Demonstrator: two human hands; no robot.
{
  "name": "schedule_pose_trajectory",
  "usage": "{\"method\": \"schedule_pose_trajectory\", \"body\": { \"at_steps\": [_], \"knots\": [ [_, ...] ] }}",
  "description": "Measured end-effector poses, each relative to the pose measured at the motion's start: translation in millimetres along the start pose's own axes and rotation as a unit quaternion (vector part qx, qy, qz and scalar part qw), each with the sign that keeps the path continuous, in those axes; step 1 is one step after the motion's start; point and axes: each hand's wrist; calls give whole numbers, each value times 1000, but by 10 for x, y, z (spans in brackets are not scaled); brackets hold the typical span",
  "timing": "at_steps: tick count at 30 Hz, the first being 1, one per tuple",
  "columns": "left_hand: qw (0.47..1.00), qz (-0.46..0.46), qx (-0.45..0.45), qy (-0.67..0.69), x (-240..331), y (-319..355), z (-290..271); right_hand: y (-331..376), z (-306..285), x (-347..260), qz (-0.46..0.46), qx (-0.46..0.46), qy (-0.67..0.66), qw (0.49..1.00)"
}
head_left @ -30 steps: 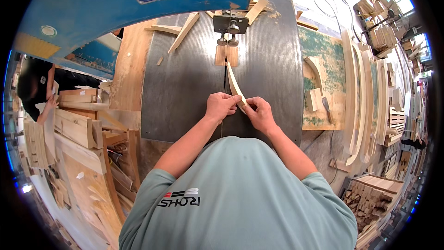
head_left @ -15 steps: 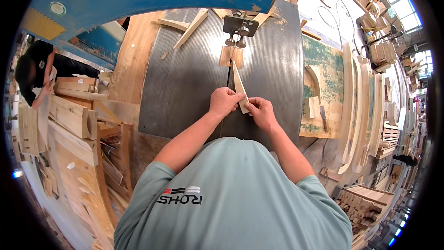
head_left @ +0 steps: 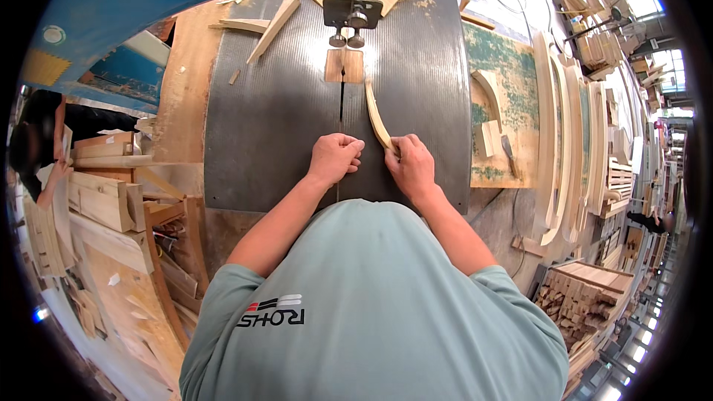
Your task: The person positions small curved wood pieces against a template and then uses a bandsaw to trim the edges of the pieces.
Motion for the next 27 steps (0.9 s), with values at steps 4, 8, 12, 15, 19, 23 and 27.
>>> {"method": "schedule_pose_trajectory", "body": {
  "at_steps": [4,8,12,15,19,23,27],
  "knots": [
    [1000,-3,4,-2,-46,126,-72,14,-32,24,18,-11,-11,1000],
    [1000,-3,-3,16,-139,180,-130,58,-34,34,40,-17,-37,998],
    [999,0,-1,35,-185,191,-142,57,-46,25,75,-23,-55,995],
    [1000,-5,1,26,-181,189,-118,23,-46,54,73,-25,-57,995],
    [1000,-11,1,22,-149,172,-79,-22,-50,41,63,-25,-65,996],
    [1000,-7,-12,14,-107,140,-26,-46,-47,27,58,-33,-67,996],
    [1000,-2,-11,14,-97,137,10,-34,-6,67,27,-16,-52,998]
  ]
}}
Point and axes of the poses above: each hand's wrist, its own y-axis away from the middle knuckle, its own z-axis out of the palm, x = y × z, and after that the axes turned 4 degrees about -y, right-handed
